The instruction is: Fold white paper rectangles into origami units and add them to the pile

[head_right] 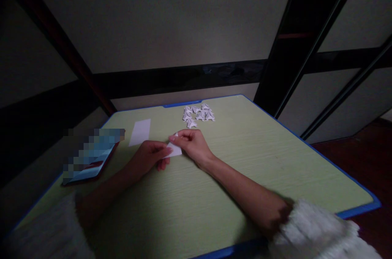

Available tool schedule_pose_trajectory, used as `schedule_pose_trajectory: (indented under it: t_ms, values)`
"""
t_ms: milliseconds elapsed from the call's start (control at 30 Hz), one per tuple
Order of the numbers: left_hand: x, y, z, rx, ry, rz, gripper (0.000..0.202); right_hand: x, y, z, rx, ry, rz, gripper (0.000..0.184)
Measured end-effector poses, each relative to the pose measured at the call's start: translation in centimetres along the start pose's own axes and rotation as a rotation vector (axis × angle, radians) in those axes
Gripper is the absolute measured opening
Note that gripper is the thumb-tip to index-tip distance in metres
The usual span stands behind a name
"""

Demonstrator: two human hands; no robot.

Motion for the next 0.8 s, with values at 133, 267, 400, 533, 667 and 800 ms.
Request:
schedule_pose_trajectory:
  t_ms: [133,267,400,533,667,800]
  values:
    - [0.4,0.0,-0.1,0.012,0.055,-0.019,0.029,-0.3,-0.2,0.1,0.006,-0.032,0.094,0.02]
    - [0.8,-0.2,-0.3,0.018,0.102,-0.046,0.03,-0.5,-0.1,0.2,-0.01,-0.039,0.132,0.02]
    - [1.2,-0.1,-0.4,0.022,0.147,-0.14,0.031,-0.3,0.2,0.3,-0.032,0.004,0.154,0.018]
    - [1.8,0.1,-0.5,0.017,0.218,-0.268,0.03,0.2,0.6,0.2,-0.025,0.076,0.194,0.017]
    - [2.2,0.1,-0.8,0.001,0.255,-0.326,0.031,0.9,0.4,0.0,0.031,0.15,0.241,0.017]
    - [2.3,0.0,-0.9,0.008,0.265,-0.319,0.031,1.1,0.5,-0.1,0.029,0.163,0.262,0.016]
Point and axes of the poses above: each hand's wrist, its own z-axis towards the middle knuckle, its own x-axis out of the palm, y = z × x, the point moved 9 cm from there along z, towards the middle knuckle, and after that the axes turned 14 degrees about z, right-handed, at the moved point
